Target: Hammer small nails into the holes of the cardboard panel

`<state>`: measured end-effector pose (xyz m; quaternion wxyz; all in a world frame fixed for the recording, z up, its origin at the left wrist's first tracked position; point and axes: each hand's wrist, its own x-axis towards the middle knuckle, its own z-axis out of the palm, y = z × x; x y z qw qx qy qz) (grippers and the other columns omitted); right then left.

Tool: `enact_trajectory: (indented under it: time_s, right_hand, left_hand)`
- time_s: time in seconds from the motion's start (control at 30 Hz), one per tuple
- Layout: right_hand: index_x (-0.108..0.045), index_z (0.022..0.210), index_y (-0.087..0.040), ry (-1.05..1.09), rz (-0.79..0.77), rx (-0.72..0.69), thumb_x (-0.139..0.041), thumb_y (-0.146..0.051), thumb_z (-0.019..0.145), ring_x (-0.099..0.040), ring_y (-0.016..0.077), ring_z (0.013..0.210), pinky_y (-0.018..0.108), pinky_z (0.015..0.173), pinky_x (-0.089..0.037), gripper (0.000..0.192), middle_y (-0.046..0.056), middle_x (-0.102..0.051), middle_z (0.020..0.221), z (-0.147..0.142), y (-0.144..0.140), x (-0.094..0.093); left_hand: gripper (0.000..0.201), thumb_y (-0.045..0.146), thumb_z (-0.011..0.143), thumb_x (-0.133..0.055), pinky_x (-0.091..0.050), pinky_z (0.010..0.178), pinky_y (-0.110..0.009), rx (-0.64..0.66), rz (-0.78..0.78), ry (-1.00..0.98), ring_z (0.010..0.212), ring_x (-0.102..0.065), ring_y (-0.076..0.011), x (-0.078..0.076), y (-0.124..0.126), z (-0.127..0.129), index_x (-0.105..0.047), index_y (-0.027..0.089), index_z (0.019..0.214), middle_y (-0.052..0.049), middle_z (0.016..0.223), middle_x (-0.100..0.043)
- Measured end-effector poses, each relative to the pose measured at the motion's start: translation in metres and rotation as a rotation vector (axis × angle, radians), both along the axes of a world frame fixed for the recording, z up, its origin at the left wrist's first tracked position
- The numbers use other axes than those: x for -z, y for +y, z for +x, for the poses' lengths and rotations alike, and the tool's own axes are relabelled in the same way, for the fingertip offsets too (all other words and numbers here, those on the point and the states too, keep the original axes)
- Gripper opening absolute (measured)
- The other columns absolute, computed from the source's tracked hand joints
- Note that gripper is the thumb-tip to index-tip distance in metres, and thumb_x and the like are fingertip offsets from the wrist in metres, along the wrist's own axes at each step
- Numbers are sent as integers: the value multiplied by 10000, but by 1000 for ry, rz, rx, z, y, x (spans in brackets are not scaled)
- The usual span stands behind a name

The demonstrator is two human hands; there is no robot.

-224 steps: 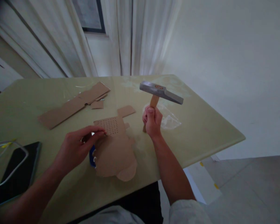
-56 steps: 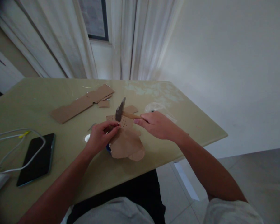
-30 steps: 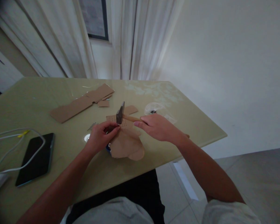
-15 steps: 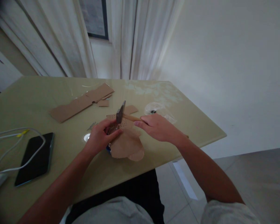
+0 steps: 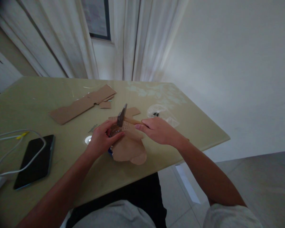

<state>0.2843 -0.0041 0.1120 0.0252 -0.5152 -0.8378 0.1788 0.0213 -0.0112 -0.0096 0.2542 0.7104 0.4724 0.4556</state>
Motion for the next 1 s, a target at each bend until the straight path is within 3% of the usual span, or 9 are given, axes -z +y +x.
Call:
enact_trajectory:
  time_s: [0.2, 0.4, 0.67, 0.87, 1.0]
  right_hand:
    - [-626, 811, -207, -75, -32, -14, -468, -582, 1176, -578, 188, 761, 340, 703, -289, 547, 35, -658, 784, -3, 0, 11]
    - [-579, 765, -216, -4, -10, -2, -472, -571, 1178, -556, 170, 700, 336, 698, -300, 555, 11, -613, 721, 0, 1, 9]
    - [-617, 786, -208, -28, -39, -8, -501, -558, 1165, -570, 179, 732, 341, 693, -284, 529, 30, -658, 764, -3, 2, 15]
    - [-541, 714, -224, 269, 91, 33, -485, -676, 1141, -506, 145, 642, 322, 641, -306, 624, -18, -547, 653, 9, 14, 21]
    - [-502, 708, -241, 586, 166, 170, -505, -818, 1076, -413, 119, 560, 303, 549, -290, 684, -46, -470, 602, 8, 27, 39]
  left_hand:
    - [589, 259, 902, -933, -621, 869, -354, 3, 30, 33, 1008, -768, -258, 2, 1, -1, -752, 215, 1461, -75, 1154, -808]
    - [629, 221, 904, -926, -623, 906, -370, 3, 14, 26, 1079, -765, -272, -1, 0, -1, -724, 202, 1499, -97, 1252, -798]
    - [642, 252, 884, -935, -560, 757, -309, -3, -18, -1, 844, -673, -187, -1, 0, -1, -733, 224, 1493, -78, 1238, -766]
    - [530, 286, 895, -890, -481, 641, -262, -22, -33, -127, 646, -491, -90, -4, -3, 2, -774, 258, 1411, -34, 1197, -709]
    - [417, 362, 945, -805, -437, 604, -260, -178, -69, -281, 635, -460, -91, 0, -1, 2, -769, 244, 1343, -9, 1092, -647]
